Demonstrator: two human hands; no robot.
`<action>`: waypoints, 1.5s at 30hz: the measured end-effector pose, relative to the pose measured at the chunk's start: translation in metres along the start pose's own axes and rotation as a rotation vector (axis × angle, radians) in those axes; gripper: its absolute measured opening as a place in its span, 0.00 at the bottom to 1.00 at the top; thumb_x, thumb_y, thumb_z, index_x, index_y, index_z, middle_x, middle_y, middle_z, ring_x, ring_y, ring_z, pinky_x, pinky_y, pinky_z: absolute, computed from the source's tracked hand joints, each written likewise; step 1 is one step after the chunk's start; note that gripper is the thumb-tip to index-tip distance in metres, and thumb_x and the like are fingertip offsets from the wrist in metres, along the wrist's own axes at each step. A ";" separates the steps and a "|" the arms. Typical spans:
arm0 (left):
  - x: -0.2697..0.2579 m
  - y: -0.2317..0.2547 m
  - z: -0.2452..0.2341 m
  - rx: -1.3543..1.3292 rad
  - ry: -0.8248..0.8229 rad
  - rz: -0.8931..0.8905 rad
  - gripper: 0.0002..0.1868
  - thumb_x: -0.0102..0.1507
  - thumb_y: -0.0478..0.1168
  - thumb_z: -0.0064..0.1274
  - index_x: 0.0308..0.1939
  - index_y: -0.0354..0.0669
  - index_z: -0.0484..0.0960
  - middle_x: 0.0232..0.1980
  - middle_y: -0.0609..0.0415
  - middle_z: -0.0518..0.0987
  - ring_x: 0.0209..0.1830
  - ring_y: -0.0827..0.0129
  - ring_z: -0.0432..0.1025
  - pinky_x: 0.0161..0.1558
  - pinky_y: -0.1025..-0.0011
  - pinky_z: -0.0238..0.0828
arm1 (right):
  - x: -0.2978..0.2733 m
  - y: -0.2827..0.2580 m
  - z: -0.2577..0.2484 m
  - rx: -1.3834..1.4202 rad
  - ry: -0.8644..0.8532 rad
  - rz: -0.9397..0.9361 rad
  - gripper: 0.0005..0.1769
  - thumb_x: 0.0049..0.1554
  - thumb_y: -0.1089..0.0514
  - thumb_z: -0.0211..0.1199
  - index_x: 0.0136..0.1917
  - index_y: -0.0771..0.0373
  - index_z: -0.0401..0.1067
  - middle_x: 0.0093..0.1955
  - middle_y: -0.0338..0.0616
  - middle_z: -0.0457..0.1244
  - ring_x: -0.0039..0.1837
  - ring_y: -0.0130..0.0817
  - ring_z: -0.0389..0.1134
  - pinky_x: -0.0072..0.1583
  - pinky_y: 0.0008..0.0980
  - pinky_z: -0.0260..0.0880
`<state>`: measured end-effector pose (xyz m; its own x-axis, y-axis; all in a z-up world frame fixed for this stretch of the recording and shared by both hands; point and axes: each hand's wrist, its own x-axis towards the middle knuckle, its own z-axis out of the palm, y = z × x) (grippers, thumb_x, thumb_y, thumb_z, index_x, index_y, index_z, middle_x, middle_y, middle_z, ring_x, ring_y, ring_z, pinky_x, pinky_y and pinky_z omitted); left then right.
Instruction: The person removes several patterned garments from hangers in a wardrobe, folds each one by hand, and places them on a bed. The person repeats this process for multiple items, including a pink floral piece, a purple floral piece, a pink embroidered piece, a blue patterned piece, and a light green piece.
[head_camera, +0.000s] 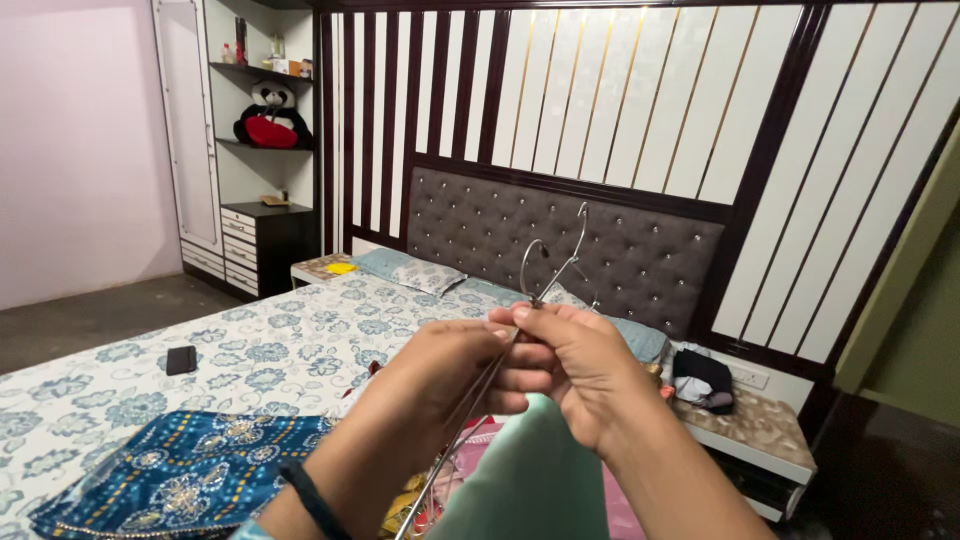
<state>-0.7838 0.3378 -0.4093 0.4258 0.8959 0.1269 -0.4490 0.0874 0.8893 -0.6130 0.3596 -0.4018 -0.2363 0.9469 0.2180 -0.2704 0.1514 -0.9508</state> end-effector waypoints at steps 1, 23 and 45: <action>0.003 0.003 0.001 -0.031 0.020 -0.043 0.15 0.64 0.33 0.42 0.50 0.26 0.79 0.40 0.44 0.86 0.35 0.65 0.83 0.39 0.71 0.81 | 0.000 -0.001 0.000 -0.017 0.080 0.030 0.12 0.61 0.59 0.64 0.52 0.72 0.77 0.38 0.46 0.67 0.34 0.27 0.66 0.38 0.27 0.71; 0.046 -0.002 -0.156 0.557 0.132 0.057 0.16 0.64 0.39 0.48 0.47 0.33 0.87 0.30 0.56 0.81 0.23 0.77 0.68 0.26 0.76 0.65 | 0.000 0.026 -0.020 0.000 0.671 0.101 0.13 0.61 0.63 0.51 0.53 0.76 0.70 0.36 0.38 0.61 0.29 0.20 0.49 0.29 0.21 0.47; 0.114 -0.237 -0.226 0.857 0.298 0.099 0.22 0.66 0.48 0.45 0.58 0.43 0.82 0.49 0.35 0.84 0.53 0.44 0.78 0.54 0.56 0.73 | -0.041 0.016 0.033 -0.137 0.797 0.125 0.16 0.62 0.62 0.50 0.58 0.73 0.70 0.34 0.34 0.57 0.25 0.17 0.45 0.25 0.21 0.42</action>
<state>-0.8064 0.5172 -0.7050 0.1420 0.9679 0.2075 0.3151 -0.2429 0.9175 -0.6380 0.3140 -0.4188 0.4911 0.8687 -0.0644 -0.1571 0.0155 -0.9875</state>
